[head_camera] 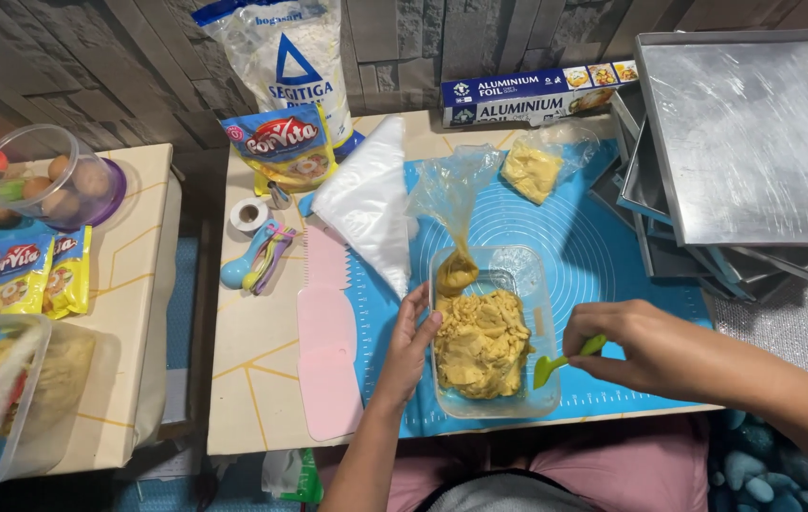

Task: Filling a plastic piping bag with dough using a spatula and then squeezing it down.

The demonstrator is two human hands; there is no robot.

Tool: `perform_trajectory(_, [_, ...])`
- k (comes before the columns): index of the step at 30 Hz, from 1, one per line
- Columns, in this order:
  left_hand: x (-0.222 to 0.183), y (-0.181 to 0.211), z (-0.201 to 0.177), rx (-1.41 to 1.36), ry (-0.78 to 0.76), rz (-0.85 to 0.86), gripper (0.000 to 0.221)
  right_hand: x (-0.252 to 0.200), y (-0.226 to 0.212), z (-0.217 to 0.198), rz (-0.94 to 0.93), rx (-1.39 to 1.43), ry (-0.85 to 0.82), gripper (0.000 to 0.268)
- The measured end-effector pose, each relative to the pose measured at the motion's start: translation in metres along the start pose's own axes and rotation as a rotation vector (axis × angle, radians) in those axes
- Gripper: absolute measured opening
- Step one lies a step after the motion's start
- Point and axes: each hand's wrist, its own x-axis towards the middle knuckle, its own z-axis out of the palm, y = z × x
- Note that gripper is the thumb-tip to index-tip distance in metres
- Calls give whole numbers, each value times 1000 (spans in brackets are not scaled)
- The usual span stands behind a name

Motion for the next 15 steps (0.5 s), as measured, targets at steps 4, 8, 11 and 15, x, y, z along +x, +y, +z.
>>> perform_trajectory(4, [0, 1, -1, 12, 3, -11, 69, 9, 19, 28, 2, -104, -146, 8])
perform_trajectory(8, [1, -1, 1, 12, 5, 6, 67, 12, 32, 74, -98, -825, -176, 20])
perform_trajectory(11, [-2, 1, 2, 11, 13, 3, 65, 21, 38, 98, -131, -1034, -235, 25])
perform_trajectory(15, [-1, -3, 2, 1, 24, 12, 64, 25, 46, 104, -116, -1000, -313, 31])
